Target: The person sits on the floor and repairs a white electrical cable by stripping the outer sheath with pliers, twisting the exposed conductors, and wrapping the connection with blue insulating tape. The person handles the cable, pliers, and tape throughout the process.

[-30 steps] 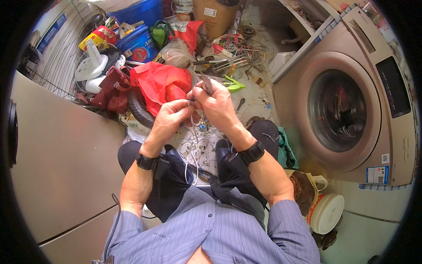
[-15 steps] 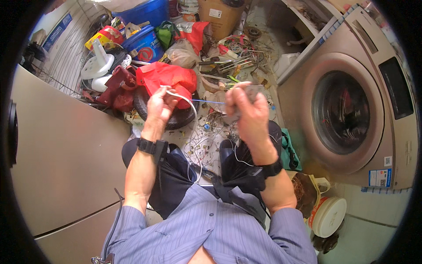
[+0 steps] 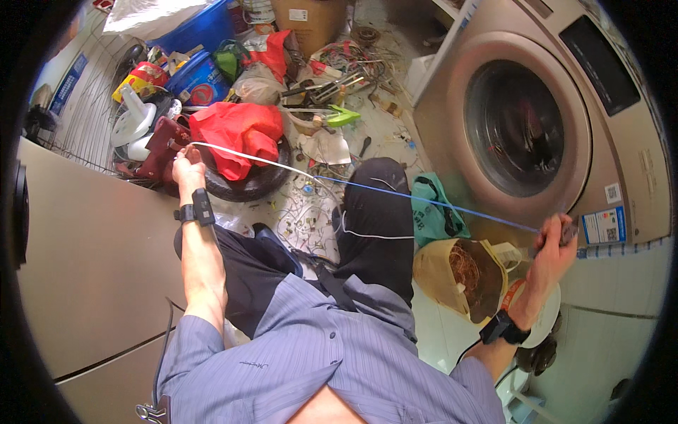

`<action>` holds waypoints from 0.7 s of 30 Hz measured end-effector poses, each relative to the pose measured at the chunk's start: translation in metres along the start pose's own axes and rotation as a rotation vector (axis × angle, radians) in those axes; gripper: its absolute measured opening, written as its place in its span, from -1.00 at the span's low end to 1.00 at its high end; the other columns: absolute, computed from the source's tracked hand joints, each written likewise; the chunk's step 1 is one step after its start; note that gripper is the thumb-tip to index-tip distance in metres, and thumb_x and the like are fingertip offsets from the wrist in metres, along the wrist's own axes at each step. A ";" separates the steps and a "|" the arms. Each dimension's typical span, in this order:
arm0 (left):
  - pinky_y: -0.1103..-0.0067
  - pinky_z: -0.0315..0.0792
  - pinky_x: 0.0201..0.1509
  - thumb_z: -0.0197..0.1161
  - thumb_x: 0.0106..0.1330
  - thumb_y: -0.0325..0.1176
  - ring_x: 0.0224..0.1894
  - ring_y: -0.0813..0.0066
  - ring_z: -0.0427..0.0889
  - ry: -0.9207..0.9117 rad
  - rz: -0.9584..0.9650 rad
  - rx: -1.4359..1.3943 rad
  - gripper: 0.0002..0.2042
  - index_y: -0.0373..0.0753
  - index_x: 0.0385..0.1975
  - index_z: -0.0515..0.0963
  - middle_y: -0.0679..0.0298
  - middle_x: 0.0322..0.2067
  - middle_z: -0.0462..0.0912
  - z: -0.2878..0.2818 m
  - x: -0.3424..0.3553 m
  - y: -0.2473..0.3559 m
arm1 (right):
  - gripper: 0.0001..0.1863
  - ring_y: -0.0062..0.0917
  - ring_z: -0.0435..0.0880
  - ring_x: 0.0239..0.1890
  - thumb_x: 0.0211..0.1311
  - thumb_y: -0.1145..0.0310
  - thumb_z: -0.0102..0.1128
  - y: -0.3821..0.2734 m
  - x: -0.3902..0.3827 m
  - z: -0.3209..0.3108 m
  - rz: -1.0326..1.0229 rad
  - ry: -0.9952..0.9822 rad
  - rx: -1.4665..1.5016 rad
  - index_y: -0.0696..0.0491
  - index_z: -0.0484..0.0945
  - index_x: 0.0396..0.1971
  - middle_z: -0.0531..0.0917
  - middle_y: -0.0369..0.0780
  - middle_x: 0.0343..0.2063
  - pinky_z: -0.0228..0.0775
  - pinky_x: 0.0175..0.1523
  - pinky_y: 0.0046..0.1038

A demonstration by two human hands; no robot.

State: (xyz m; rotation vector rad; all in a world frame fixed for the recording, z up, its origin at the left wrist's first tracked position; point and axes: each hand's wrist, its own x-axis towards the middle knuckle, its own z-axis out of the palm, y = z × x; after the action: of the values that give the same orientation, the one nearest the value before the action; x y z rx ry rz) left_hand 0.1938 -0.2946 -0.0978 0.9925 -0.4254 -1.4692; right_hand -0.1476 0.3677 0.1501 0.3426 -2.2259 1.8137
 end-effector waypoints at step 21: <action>0.55 0.69 -0.26 0.11 0.59 -0.33 -0.32 0.41 0.78 -0.622 -0.426 -0.337 -0.83 -0.25 -0.18 0.59 0.22 -0.34 0.76 0.092 -0.088 -0.006 | -0.83 -0.16 0.78 -0.23 0.22 0.37 0.31 0.020 -0.138 0.243 -0.724 -1.147 -0.801 0.16 0.65 -0.29 0.74 -0.02 -0.23 0.65 -0.15 -0.25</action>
State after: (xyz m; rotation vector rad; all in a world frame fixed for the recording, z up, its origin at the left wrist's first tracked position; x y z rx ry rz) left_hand 0.1081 -0.2377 -0.0225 0.3459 -0.3986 -2.1584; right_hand -0.0348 0.1367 0.0382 1.9871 -2.5810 0.2051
